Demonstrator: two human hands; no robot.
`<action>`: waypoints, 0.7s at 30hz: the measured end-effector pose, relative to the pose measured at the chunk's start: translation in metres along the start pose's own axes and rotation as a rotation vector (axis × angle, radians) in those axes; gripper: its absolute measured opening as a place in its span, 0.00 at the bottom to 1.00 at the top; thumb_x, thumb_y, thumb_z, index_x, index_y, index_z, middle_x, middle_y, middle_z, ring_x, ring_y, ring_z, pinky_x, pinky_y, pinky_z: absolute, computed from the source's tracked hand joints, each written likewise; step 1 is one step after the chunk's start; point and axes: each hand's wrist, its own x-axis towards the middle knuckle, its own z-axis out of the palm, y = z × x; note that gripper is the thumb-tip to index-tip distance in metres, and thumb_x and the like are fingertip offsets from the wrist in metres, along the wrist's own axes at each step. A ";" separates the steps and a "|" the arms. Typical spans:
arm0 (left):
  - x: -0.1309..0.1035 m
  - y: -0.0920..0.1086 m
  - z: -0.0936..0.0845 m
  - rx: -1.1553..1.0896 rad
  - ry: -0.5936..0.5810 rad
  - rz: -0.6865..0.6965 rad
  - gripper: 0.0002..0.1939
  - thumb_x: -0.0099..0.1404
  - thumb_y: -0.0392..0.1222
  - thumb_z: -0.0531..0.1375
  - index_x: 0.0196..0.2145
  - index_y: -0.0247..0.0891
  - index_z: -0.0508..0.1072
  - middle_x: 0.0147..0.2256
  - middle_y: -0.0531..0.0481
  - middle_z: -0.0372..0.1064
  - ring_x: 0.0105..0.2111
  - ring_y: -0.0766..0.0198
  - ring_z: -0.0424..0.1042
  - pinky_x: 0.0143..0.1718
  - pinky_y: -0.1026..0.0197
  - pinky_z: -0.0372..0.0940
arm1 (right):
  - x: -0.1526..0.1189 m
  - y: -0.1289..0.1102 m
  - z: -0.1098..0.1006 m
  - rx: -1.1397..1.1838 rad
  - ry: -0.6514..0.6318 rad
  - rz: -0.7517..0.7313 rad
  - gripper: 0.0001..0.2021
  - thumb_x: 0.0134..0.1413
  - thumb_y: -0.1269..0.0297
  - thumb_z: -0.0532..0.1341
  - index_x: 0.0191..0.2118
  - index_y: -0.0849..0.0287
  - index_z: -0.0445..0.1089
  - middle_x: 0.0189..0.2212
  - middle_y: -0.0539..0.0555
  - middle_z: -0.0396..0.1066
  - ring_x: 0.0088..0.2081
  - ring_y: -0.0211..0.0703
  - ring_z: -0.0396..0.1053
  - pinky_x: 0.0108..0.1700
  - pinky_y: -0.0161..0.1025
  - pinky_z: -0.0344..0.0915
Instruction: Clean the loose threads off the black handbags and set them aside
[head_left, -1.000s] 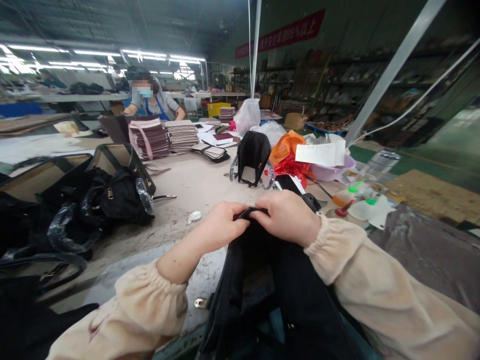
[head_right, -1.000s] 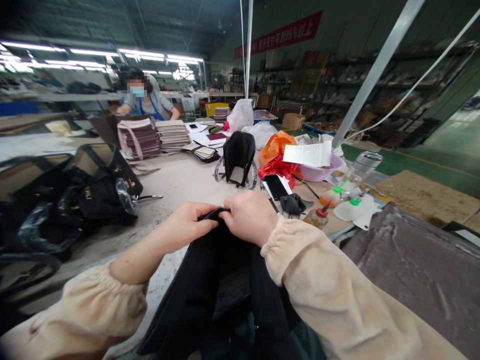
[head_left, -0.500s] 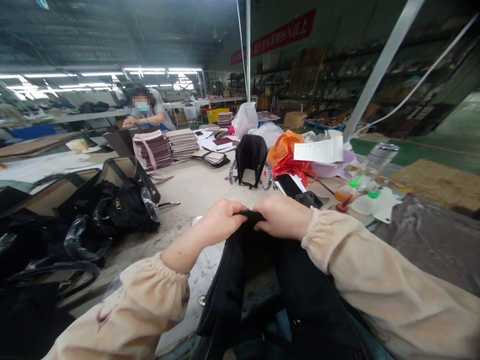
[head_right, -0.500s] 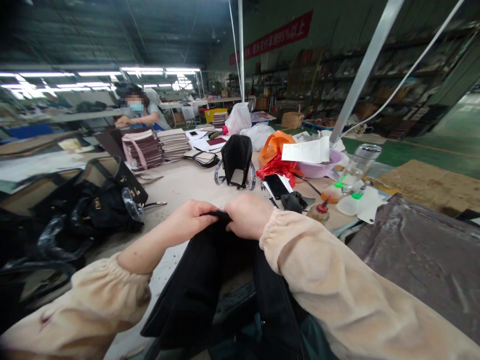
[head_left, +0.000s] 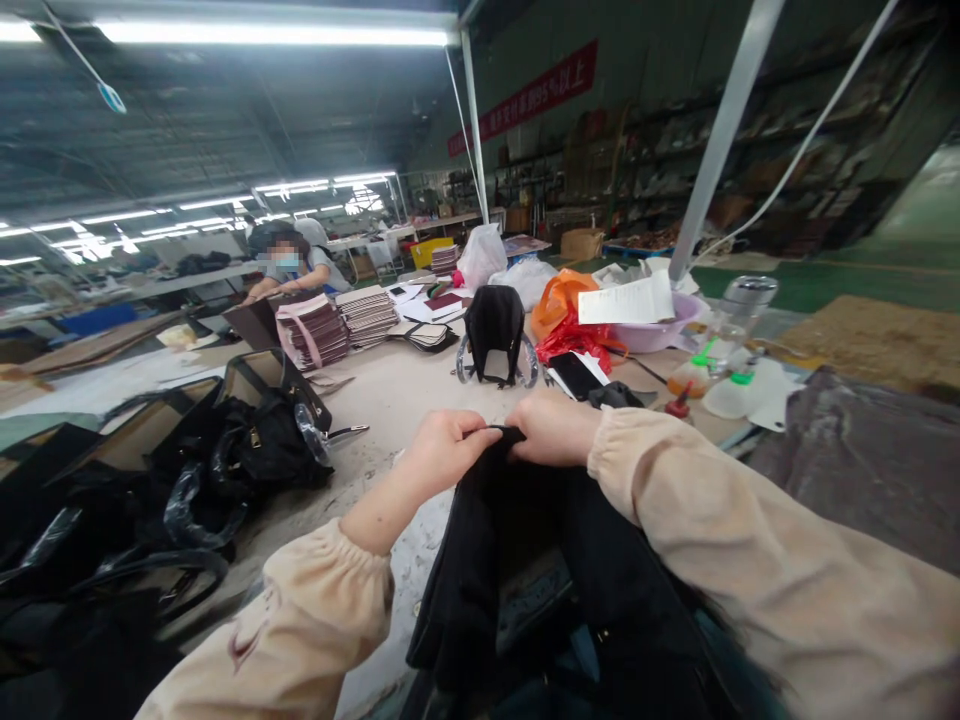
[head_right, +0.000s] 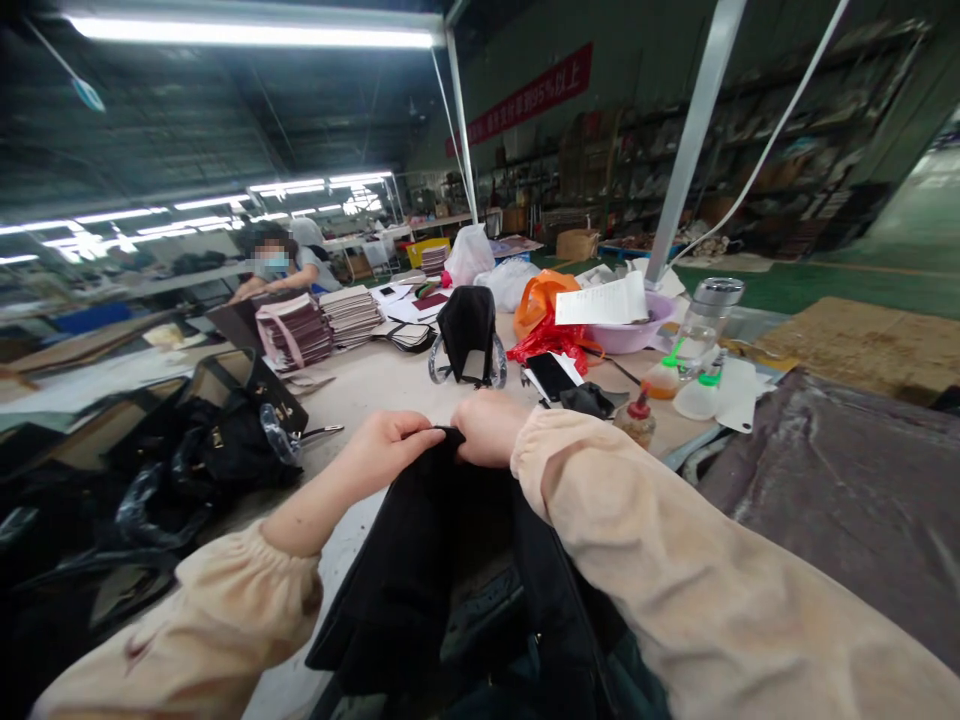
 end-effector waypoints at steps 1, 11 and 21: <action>0.001 0.001 -0.001 0.014 -0.004 0.020 0.18 0.60 0.49 0.55 0.19 0.35 0.68 0.16 0.57 0.54 0.20 0.71 0.54 0.22 0.65 0.48 | 0.000 0.001 0.000 0.003 0.000 -0.002 0.13 0.46 0.57 0.60 0.32 0.59 0.77 0.26 0.59 0.76 0.33 0.49 0.73 0.31 0.36 0.61; 0.005 0.006 -0.012 -0.077 -0.257 -0.040 0.11 0.58 0.43 0.55 0.29 0.33 0.75 0.23 0.53 0.68 0.26 0.66 0.64 0.28 0.65 0.58 | 0.004 0.004 0.000 0.088 -0.038 -0.020 0.14 0.42 0.58 0.62 0.33 0.59 0.78 0.27 0.57 0.76 0.32 0.45 0.72 0.28 0.34 0.57; 0.005 0.005 -0.006 -0.234 -0.296 -0.092 0.18 0.56 0.45 0.60 0.43 0.34 0.75 0.36 0.49 0.75 0.34 0.61 0.70 0.35 0.63 0.63 | 0.002 0.008 0.002 0.125 -0.008 -0.021 0.13 0.42 0.59 0.60 0.32 0.59 0.78 0.26 0.57 0.75 0.31 0.45 0.72 0.28 0.35 0.57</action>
